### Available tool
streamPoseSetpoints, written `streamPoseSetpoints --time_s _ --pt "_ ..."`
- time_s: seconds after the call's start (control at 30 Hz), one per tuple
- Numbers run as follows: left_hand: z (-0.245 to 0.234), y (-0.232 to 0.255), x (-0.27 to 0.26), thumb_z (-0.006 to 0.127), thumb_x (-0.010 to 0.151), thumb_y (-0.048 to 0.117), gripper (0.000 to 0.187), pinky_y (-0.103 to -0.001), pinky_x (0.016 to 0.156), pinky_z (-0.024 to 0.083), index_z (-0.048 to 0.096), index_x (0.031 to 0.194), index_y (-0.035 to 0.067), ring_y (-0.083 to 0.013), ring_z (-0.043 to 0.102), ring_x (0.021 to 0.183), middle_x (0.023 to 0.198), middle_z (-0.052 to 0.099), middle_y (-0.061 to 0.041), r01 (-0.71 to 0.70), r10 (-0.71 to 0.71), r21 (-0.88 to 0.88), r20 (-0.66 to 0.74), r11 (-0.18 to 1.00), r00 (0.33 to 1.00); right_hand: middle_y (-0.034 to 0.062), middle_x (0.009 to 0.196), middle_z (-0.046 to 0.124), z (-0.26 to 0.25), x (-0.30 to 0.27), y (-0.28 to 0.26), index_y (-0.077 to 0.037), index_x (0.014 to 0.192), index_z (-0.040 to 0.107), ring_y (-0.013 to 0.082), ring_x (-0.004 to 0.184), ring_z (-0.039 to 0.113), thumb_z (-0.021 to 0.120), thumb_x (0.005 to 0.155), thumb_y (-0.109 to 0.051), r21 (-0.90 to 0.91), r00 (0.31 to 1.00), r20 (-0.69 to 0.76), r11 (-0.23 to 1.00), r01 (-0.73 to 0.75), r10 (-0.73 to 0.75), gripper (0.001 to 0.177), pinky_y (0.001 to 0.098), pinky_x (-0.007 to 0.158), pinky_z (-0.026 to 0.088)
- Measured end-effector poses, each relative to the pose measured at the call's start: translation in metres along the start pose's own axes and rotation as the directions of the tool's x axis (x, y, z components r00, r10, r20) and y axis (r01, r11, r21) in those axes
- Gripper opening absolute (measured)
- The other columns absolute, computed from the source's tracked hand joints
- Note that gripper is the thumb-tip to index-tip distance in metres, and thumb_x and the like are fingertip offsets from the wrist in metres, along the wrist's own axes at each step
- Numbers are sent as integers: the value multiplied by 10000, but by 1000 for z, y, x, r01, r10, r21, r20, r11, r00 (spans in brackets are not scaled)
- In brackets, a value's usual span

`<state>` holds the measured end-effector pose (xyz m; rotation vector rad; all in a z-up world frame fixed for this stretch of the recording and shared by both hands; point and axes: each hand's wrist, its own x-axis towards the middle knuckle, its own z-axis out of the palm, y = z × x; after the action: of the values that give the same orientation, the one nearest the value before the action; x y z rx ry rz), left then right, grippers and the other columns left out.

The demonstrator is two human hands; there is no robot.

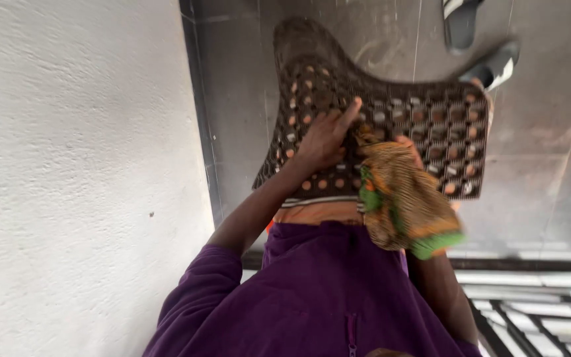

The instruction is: Cleaning a rubberized floor mat with a cloth.

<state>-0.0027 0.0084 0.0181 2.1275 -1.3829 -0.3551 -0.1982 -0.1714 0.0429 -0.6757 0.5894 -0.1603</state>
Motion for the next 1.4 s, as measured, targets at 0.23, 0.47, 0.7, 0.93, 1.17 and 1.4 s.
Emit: streamPoseSetpoints --time_s 0.23,0.47,0.7,0.93,1.17,1.4 --pt "-25 16 7 695 737 -82 1185 -456 891 444 26 1687 151 -314 553 1016 1209 654 -87 29 -29 -51 6 998 1000 218 1438 608 6 -46 -63 12 1593 456 257 1168 698 735 1100 -225 -147 984 -132 984 98 -118 614 373 989 618" --pt "-14 10 7 688 737 -85 1179 -435 878 432 30 1686 151 -279 557 1050 1262 663 -15 -41 40 -24 -51 999 998 160 1414 677 25 -25 -75 -76 1580 487 260 1098 748 704 985 -309 -150 849 499 948 281 -173 675 407 899 697" --pt "-10 7 0 778 923 75 1019 -421 879 439 105 1686 126 -245 574 987 1162 669 -65 -47 44 -28 -108 999 993 236 1067 739 118 4 -51 -55 1554 472 388 917 719 761 785 -224 -947 944 309 -55 317 114 839 507 804 567" --pt "-9 5 -5 733 830 13 1066 -462 945 450 116 1688 152 -284 578 1019 1060 645 -83 -64 66 32 -57 997 996 201 908 731 112 10 -56 -63 1537 458 396 790 724 760 753 -272 -966 962 140 -181 184 234 866 514 728 560" --pt "-12 12 3 720 831 0 1093 -465 971 452 58 1687 156 -290 579 1109 1218 637 -104 14 -15 -51 -10 999 1000 133 994 729 64 -3 -99 -171 1414 613 295 796 746 746 886 -406 -778 926 -96 -607 159 366 593 463 646 630" --pt "-43 21 -1 570 831 -154 1004 -462 1163 437 212 1693 219 -267 477 1426 1672 393 -57 6 -4 -73 28 997 1000 166 1362 722 46 -8 -99 -97 1374 700 267 775 731 667 855 -57 -977 975 205 -33 208 82 521 371 634 601"
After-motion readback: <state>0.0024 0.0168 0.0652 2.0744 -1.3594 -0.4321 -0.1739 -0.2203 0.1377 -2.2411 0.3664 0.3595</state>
